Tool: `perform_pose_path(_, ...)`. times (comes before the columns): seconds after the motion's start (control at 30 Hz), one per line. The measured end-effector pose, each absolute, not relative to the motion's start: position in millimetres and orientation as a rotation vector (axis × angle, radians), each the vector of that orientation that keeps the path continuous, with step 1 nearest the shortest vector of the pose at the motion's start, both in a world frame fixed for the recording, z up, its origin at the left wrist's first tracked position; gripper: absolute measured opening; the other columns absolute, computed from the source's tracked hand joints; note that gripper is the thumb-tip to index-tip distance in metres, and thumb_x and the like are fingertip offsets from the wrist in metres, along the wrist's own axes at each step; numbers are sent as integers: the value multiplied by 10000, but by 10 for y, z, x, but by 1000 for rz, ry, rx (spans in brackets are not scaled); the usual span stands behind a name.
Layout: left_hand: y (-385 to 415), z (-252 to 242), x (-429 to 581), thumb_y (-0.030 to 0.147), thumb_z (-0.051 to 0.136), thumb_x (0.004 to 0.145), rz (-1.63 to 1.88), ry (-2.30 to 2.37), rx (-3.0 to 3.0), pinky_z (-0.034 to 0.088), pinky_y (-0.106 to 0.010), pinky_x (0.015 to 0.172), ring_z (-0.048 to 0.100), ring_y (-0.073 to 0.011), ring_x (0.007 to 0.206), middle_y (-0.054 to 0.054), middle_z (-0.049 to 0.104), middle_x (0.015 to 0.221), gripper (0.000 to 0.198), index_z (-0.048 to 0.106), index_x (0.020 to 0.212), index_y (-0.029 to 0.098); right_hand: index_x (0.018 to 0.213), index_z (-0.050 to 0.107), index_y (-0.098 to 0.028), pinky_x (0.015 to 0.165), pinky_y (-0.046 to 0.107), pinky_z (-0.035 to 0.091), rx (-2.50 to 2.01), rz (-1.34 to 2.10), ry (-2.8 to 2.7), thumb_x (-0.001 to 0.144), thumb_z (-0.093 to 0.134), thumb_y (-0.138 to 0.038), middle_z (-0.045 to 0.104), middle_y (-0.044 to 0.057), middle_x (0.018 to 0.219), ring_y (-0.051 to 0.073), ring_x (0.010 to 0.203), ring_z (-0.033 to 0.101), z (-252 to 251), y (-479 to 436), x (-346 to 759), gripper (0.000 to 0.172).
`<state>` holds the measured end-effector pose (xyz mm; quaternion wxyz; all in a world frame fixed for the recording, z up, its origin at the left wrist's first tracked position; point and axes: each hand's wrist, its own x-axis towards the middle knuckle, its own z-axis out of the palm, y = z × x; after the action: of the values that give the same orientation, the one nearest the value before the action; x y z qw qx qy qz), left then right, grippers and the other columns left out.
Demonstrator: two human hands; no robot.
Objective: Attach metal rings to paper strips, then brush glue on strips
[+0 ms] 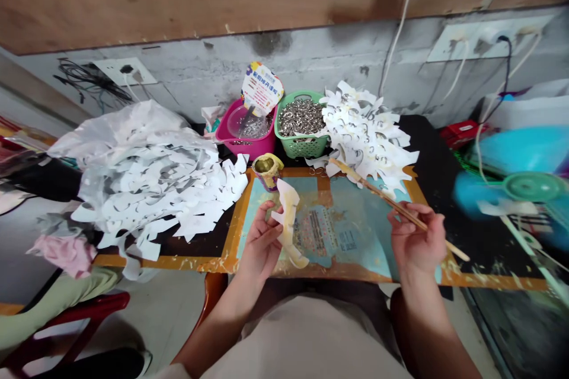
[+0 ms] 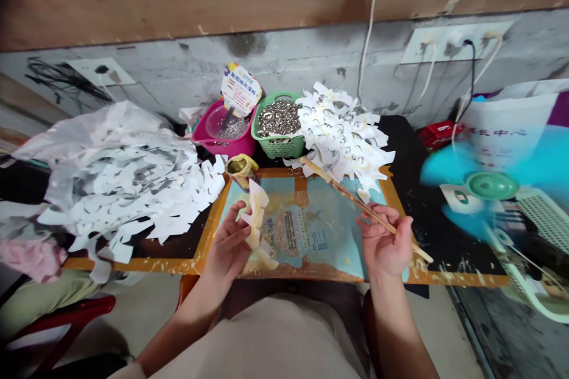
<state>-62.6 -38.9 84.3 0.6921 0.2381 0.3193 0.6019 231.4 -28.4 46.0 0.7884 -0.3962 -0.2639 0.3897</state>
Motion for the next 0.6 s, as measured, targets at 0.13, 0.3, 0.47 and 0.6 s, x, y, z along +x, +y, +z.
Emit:
perform_pose_path(0.13,-378,909,-422,79,792,705,1258,664,521,542,-156,680,684,-93,805,21,687,1025,524,538,1119,276,813,721,-216,598,278,587,-831,897,-599,819,680,-480,658,47,837,178,768,676,545,-469,2442,268)
perform_pose_path(0.3,-357,943,-229,107,780,718,1168,625,501,544,-183,672,673,-90,731,37,680,1005,543,520,1158,288,831,697,-248,540,270,592,-828,955,-747,693,810,-352,643,35,786,173,686,656,589,-671,2418,206)
perform_pose_path(0.47,-358,993,-169,121,756,733,1137,593,497,521,-193,624,621,-78,605,53,654,876,540,525,1187,296,826,698,-255,565,249,616,-788,980,-794,694,843,-335,653,26,770,166,734,672,539,-650,2335,212)
perform_pose_path(0.6,-371,1069,-153,114,744,721,1146,594,478,507,-205,603,590,-80,581,49,628,836,512,547,1162,283,803,703,-254,614,267,629,-766,983,-822,680,863,-298,694,28,793,169,763,697,466,-623,2324,207)
